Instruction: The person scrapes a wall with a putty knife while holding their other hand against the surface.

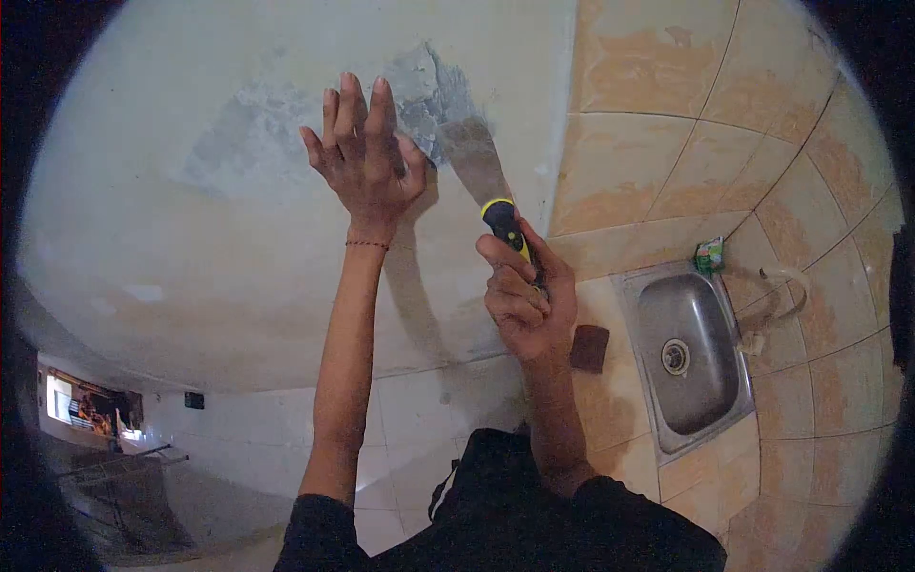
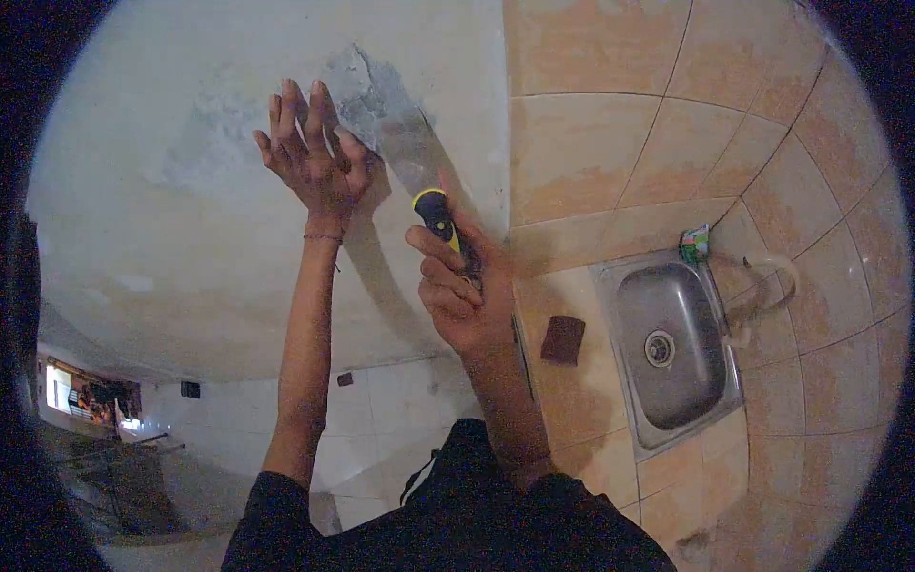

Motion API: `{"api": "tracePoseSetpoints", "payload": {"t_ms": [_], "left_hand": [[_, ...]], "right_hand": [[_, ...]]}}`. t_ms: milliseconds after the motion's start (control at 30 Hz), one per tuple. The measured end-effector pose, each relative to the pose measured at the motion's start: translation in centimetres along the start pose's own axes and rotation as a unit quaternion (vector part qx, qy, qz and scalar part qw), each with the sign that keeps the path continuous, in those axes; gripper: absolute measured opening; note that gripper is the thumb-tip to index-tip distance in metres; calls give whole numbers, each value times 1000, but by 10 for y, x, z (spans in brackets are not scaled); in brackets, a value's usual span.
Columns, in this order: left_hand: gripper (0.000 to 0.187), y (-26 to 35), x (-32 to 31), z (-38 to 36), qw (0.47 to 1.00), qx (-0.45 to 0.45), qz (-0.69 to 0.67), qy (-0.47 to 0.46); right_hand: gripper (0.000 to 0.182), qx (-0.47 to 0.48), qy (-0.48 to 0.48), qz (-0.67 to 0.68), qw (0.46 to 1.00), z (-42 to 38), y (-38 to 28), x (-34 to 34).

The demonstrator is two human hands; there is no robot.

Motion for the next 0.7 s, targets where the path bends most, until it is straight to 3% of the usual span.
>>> {"api": "tracePoseSetpoints", "payload": {"t_ms": [433,600,700], "left_hand": [[62,1,2,-4,1000,2,6,-18],[62,0,0,-3,1000,3,6,-11],[62,1,1,-3,1000,2,0,-15]], "right_hand": [[25,-2,-6,26,1000,0,7,-4],[23,-27,-37,-37,998,10,-2,8],[27,10,-21,-31,999,11,2,2]]}}
Point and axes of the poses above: each hand's wrist, its own z-axis towards the middle knuckle, its own x-axis out of the back of the hand, y = z × x, the point moved 8 cm from there along z, towards the middle knuckle, and after that the axes turned 11 degrees about -y, right-handed, at the moved point
